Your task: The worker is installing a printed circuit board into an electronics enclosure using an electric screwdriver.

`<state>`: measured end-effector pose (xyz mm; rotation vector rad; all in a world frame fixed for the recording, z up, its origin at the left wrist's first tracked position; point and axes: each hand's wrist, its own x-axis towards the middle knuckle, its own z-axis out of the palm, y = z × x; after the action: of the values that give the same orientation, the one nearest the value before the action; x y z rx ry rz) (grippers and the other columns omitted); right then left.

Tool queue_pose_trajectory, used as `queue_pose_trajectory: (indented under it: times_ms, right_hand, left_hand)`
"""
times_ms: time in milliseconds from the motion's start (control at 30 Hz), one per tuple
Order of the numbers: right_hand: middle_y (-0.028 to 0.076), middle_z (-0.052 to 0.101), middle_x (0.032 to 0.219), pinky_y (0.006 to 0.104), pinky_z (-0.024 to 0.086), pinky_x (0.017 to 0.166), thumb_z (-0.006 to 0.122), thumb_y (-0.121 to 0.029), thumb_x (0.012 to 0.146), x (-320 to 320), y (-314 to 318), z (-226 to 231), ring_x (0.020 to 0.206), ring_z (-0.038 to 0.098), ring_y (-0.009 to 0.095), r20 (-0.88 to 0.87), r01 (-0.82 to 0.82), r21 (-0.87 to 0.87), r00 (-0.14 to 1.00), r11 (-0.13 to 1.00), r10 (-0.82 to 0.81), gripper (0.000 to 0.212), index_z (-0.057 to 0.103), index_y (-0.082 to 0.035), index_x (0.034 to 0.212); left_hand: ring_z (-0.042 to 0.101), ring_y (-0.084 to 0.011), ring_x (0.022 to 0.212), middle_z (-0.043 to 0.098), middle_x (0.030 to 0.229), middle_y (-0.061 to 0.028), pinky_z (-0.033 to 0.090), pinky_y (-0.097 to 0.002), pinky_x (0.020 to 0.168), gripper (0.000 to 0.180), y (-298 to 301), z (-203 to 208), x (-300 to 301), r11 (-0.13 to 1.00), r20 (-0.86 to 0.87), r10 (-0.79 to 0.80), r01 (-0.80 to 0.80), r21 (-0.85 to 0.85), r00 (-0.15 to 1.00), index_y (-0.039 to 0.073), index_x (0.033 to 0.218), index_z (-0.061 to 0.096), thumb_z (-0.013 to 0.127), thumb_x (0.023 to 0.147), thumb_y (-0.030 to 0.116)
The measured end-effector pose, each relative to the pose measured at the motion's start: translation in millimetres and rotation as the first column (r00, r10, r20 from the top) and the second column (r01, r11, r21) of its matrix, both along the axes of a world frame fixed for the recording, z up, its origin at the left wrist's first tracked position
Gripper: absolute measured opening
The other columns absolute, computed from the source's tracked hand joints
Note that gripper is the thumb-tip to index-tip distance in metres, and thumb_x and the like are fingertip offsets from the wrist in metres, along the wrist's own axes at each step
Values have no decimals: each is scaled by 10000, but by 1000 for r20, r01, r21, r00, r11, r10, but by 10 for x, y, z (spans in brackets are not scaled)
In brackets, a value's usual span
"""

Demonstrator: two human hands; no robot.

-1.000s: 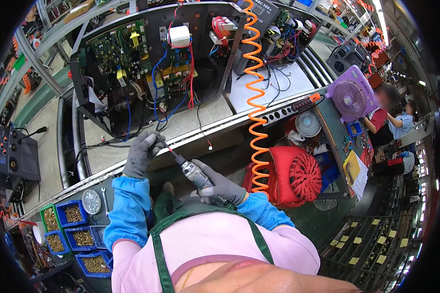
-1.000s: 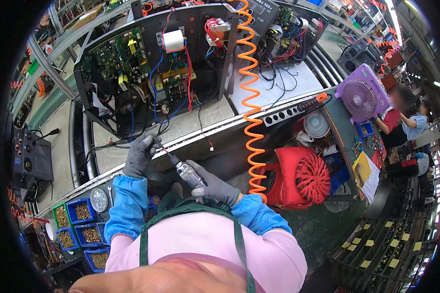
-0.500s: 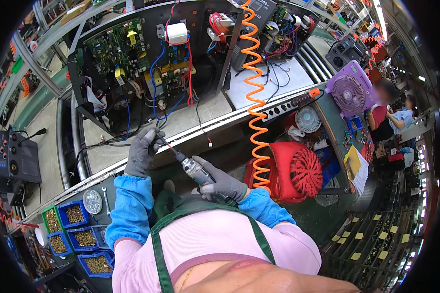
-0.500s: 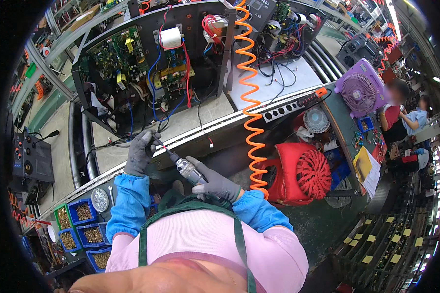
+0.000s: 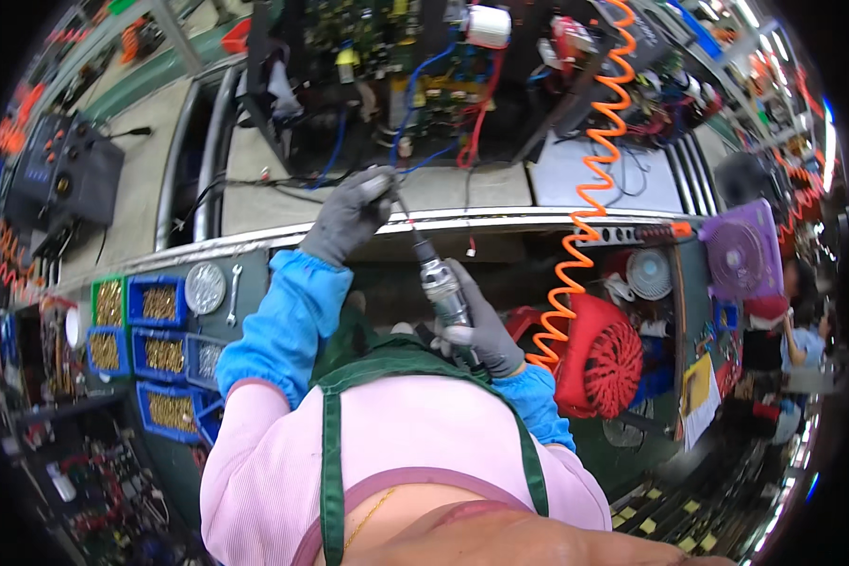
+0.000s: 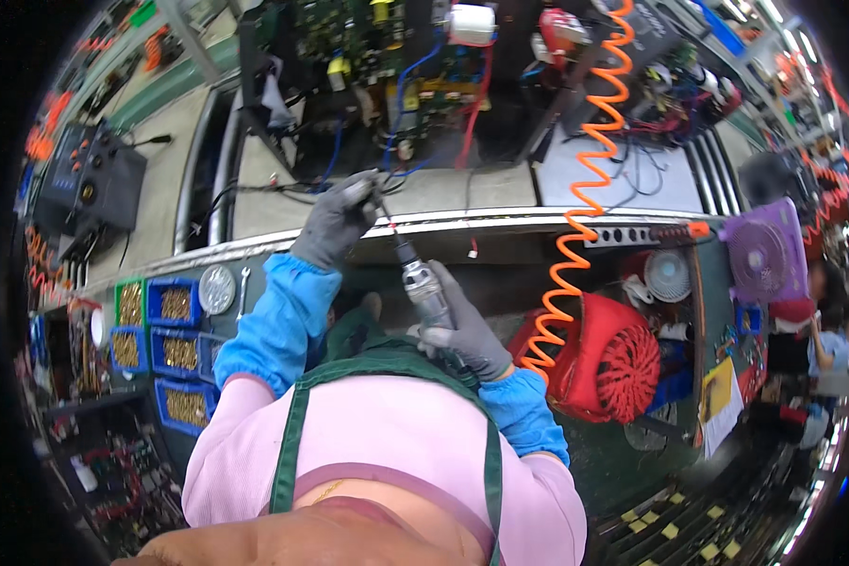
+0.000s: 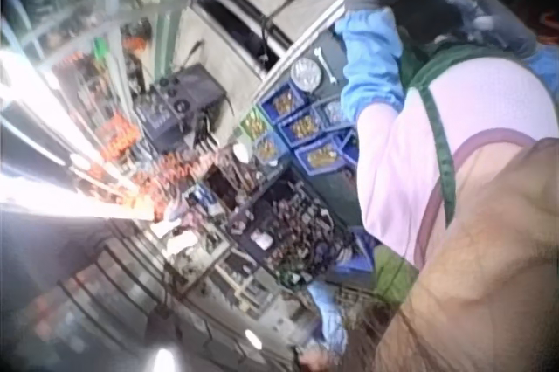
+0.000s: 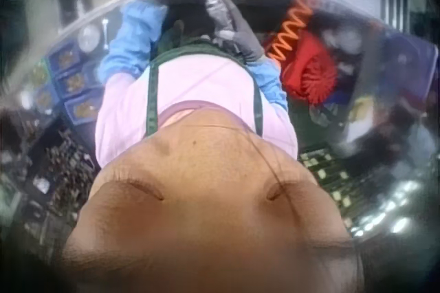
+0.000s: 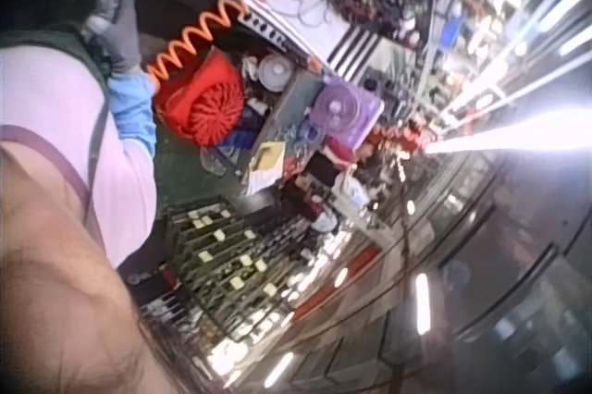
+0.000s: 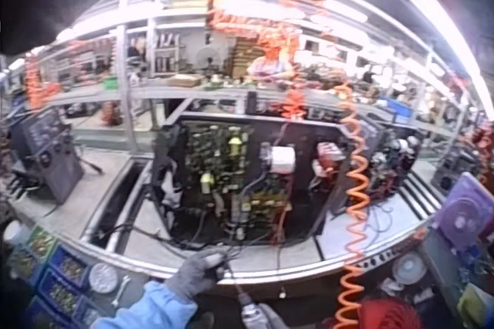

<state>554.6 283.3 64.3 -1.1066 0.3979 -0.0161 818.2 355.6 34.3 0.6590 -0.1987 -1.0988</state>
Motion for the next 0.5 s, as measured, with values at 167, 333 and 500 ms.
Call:
queue_pose_trajectory:
  times_ms: [167, 333, 500]
  right_hand:
    - [137, 508, 1184, 271, 501, 609, 645, -106, 678, 5, -17, 73, 703, 588, 151, -7, -5, -1, 1000, 1000, 5, 990, 115, -151, 1513]
    - [138, 503, 1188, 272, 505, 609, 650, -104, 672, 14, 20, 113, 712, 589, 151, -13, -28, -10, 1000, 1000, 27, 988, 126, -143, 1509]
    - [135, 534, 1119, 271, 505, 605, 651, -112, 671, 2, 38, 130, 721, 592, 153, -14, -34, -22, 999, 999, 34, 984, 132, -141, 1507]
  left_hand:
    - [582, -120, 815, 620, 995, -59, 521, -187, 641, 208, 74, 6, 3, 1000, -35, 3, -3, 3, 999, 30, 1103, 616, 593, 910, 102]
    - [587, -116, 830, 629, 1029, -73, 532, -183, 641, 232, 123, 14, 13, 1000, -33, -15, 14, -12, 999, 31, 1115, 619, 621, 893, 97]
    - [592, -109, 812, 629, 1024, -74, 534, -166, 620, 245, 145, 16, 19, 998, 34, -52, 53, -26, 998, 31, 1119, 613, 628, 893, 123]
